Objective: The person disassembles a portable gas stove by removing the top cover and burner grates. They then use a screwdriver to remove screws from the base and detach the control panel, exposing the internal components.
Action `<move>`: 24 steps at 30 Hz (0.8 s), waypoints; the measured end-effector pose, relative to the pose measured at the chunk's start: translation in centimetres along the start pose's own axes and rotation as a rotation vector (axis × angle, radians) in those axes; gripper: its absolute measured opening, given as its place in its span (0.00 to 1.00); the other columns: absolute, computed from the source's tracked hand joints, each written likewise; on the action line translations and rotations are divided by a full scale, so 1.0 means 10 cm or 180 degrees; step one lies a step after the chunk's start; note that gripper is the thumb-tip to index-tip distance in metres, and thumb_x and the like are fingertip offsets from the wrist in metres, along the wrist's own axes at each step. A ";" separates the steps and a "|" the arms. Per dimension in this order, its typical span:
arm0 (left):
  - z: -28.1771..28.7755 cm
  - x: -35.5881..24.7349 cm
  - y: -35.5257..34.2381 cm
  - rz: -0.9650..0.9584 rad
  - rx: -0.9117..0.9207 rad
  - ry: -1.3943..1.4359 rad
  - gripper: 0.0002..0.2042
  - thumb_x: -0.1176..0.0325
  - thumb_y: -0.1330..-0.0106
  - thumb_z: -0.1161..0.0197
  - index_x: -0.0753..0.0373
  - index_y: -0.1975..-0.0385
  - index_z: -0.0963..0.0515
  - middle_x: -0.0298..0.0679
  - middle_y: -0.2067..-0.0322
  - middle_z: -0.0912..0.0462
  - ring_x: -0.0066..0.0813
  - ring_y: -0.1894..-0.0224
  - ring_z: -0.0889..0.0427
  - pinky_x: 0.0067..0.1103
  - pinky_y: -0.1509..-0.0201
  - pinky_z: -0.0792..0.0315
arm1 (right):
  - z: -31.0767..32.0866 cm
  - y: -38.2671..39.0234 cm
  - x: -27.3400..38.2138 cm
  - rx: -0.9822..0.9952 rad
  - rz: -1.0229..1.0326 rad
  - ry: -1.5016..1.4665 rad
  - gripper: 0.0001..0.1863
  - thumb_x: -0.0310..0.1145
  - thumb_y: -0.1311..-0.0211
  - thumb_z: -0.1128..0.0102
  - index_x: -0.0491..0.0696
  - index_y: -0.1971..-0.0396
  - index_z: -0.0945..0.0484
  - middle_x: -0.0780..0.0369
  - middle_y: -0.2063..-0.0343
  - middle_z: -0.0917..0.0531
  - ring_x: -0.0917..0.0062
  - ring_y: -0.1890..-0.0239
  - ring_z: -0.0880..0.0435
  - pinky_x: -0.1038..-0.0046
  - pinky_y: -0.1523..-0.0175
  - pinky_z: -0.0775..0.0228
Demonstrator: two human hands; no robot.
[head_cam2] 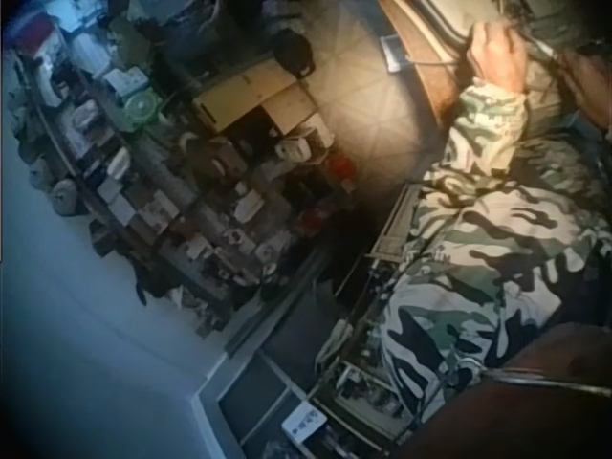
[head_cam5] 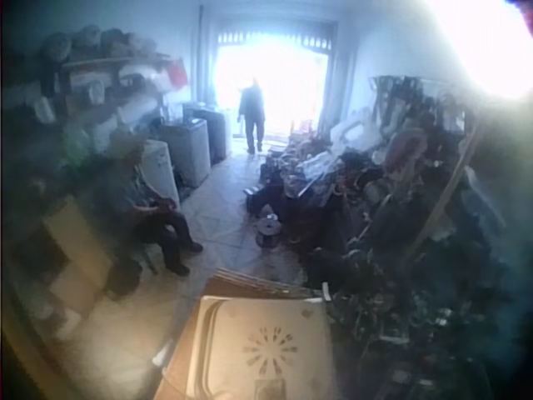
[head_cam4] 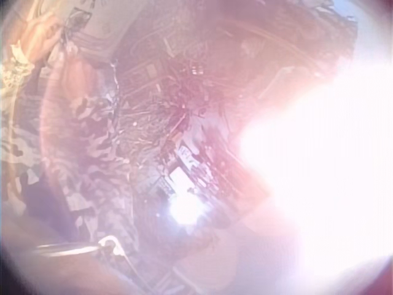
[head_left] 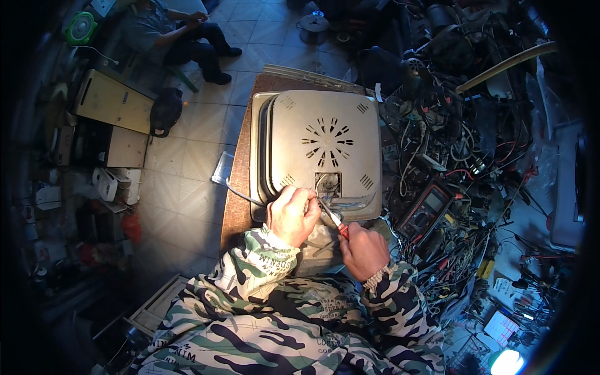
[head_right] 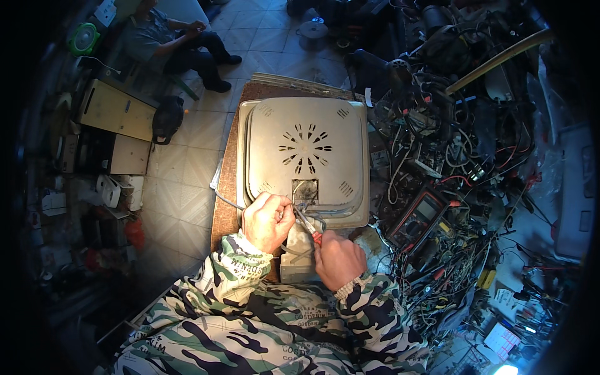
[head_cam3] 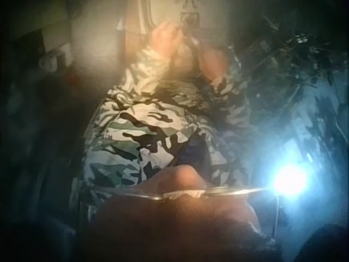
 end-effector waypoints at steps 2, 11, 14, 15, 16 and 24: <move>-0.01 0.02 -0.02 0.0155 -0.0110 -0.0026 0.04 0.80 0.42 0.33 0.67 0.69 0.20 0.41 0.74 0.20 0.27 0.79 0.20 0.22 0.75 0.25 | 0.00 0.03 -0.01 0.0068 -0.0015 -0.0064 0.13 0.35 0.34 0.38 0.39 0.68 0.25 0.43 0.74 0.17 0.43 0.68 0.18 0.47 0.63 0.27; 0.04 0.00 -0.08 0.0505 -0.0074 0.0342 0.02 0.81 0.39 0.36 0.68 0.69 0.21 0.37 0.76 0.21 0.17 0.80 0.25 0.18 0.75 0.28 | -0.04 0.03 -0.10 0.0034 0.0083 -0.0333 0.13 0.36 0.32 0.41 0.40 0.68 0.24 0.44 0.72 0.16 0.45 0.67 0.16 0.49 0.61 0.24; -0.01 0.09 -0.05 0.0530 -0.0125 0.0329 0.03 0.81 0.37 0.36 0.69 0.66 0.22 0.37 0.76 0.21 0.16 0.80 0.25 0.18 0.74 0.29 | -0.09 0.07 -0.09 -0.0026 0.0104 -0.0323 0.13 0.37 0.32 0.42 0.41 0.68 0.24 0.45 0.72 0.16 0.45 0.67 0.16 0.49 0.61 0.24; 0.00 0.09 -0.05 0.0567 -0.0084 0.0316 0.03 0.80 0.37 0.36 0.69 0.65 0.22 0.37 0.77 0.21 0.16 0.80 0.25 0.18 0.74 0.29 | -0.10 0.08 -0.09 -0.0066 0.0105 -0.0307 0.13 0.37 0.32 0.42 0.41 0.67 0.24 0.45 0.71 0.16 0.45 0.67 0.16 0.49 0.61 0.24; 0.01 0.08 -0.05 0.0604 -0.0044 0.0302 0.03 0.80 0.36 0.36 0.69 0.65 0.22 0.37 0.77 0.21 0.16 0.80 0.26 0.18 0.74 0.29 | -0.09 0.09 -0.09 -0.0075 0.0114 -0.0316 0.13 0.37 0.32 0.42 0.41 0.68 0.24 0.45 0.71 0.16 0.45 0.67 0.16 0.49 0.61 0.24; 0.02 -0.01 -0.07 0.1095 0.0460 0.1228 0.04 0.76 0.29 0.39 0.69 0.59 0.23 0.35 0.75 0.20 0.17 0.79 0.24 0.17 0.73 0.28 | -0.10 0.00 -0.23 -0.0257 0.0262 -0.0716 0.14 0.37 0.32 0.41 0.40 0.69 0.24 0.43 0.71 0.17 0.43 0.66 0.17 0.47 0.60 0.26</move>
Point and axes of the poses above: each hand's wrist, its own y-axis away from the middle knuckle, its own z-axis out of the back of the hand, x = y × z, the point moved 1 cm from there along -y, towards the middle knuckle
